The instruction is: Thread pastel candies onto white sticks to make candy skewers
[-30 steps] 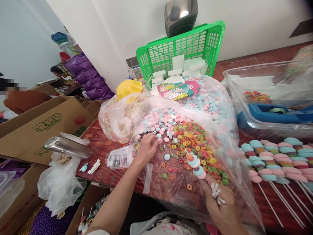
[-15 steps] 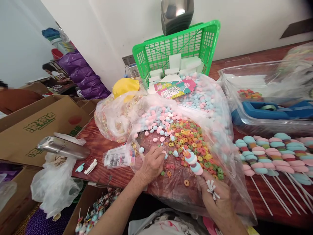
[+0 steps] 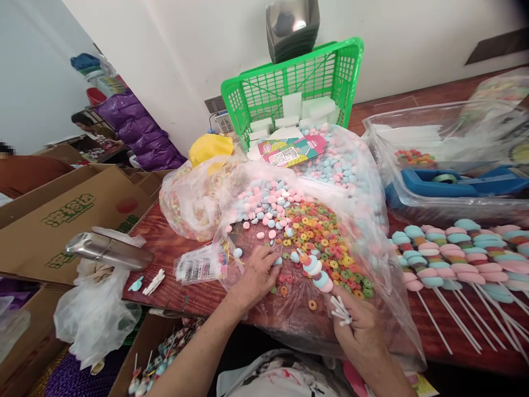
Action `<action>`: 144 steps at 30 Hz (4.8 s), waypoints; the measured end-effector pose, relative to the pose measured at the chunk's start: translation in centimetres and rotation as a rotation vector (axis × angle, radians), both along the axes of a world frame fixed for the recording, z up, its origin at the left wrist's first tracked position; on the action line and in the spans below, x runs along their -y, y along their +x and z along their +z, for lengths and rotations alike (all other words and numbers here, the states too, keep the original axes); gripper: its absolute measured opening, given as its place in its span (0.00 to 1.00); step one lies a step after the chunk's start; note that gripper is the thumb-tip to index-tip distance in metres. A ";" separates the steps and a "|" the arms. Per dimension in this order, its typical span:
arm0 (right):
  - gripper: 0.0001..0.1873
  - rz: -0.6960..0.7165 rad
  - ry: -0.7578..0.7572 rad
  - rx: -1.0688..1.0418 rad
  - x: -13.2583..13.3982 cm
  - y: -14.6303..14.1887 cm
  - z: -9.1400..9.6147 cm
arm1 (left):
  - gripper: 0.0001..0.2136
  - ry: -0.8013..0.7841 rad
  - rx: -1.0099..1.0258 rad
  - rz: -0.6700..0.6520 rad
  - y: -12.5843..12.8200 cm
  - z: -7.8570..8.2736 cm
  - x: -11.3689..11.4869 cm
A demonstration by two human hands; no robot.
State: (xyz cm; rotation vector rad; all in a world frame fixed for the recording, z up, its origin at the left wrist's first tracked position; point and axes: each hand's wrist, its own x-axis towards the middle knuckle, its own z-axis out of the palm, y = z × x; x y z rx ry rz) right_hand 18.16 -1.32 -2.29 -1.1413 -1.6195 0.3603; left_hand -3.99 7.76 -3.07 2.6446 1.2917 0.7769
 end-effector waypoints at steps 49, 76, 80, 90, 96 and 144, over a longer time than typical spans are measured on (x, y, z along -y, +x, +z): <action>0.23 0.163 -0.358 0.052 0.3 -0.5 -1.0 | 0.09 -0.387 0.849 -0.057 3.0 2.3 1.5; 0.16 0.062 -0.279 0.060 -0.1 -0.9 -0.6 | 0.25 -0.934 1.609 0.110 6.9 2.3 2.7; 0.19 0.049 -0.280 0.084 0.2 -1.2 -1.2 | 0.17 -1.121 1.637 0.072 7.8 3.2 2.5; 0.32 0.134 -0.354 0.174 0.7 -1.2 -0.9 | 0.14 -0.947 1.617 0.132 9.4 3.3 2.2; 0.32 0.056 -0.350 0.143 0.4 -0.7 -1.4 | 0.14 -1.023 1.558 0.075 9.7 4.0 2.8; 0.18 0.225 -0.288 -0.018 0.2 -1.1 1.3 | 0.09 -0.561 0.904 -0.218 1.6 8.9 2.1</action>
